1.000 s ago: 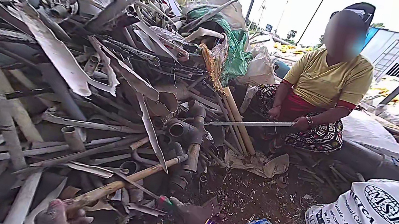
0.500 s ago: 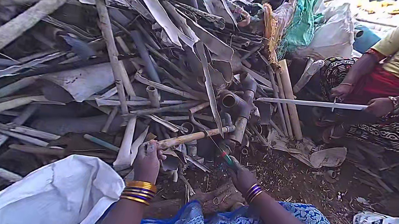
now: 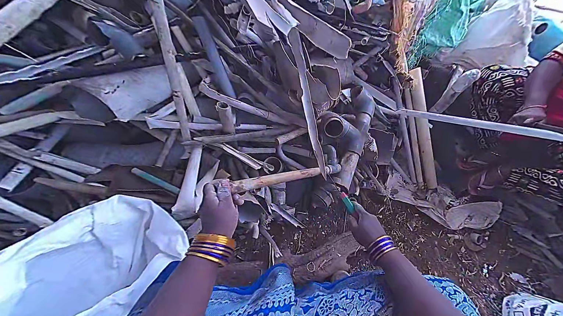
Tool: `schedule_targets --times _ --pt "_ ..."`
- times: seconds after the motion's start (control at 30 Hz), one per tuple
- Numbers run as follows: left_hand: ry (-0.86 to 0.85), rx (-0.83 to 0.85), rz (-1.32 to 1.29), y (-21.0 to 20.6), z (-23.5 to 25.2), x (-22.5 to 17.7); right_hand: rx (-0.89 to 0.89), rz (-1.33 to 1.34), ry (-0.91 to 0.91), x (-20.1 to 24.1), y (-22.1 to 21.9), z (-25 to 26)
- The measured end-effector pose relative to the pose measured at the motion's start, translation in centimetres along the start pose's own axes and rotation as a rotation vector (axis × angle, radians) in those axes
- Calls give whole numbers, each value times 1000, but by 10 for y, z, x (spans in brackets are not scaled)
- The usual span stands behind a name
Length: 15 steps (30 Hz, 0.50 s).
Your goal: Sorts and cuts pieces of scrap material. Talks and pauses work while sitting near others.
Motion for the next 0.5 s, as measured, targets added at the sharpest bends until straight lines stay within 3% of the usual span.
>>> schedule_targets --times 0.07,0.13,0.27,0.3,0.43,0.5 --pt "-81 -13 8 0 5 -6 29 -10 197 26 0 -12" --pt "-133 -27 33 -2 4 -5 54 -27 269 36 -8 -21" --pt "-149 -33 118 -2 1 -2 12 -11 -24 8 -5 0" --pt "-151 -24 127 -2 -1 -1 9 -5 -39 3 -3 2" --pt "-203 -22 119 -1 4 -6 47 -41 196 34 7 -15" --pt "-195 -11 150 -1 0 -1 46 -94 86 24 12 -16"
Point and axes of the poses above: each hand's wrist, its own z-axis towards the middle knuckle, its own y-axis out of the back of the hand, x = y × z, the point moved 6 cm from there along z, towards the middle knuckle, and after that the axes turned 4 degrees about z, right-handed, at the moved point
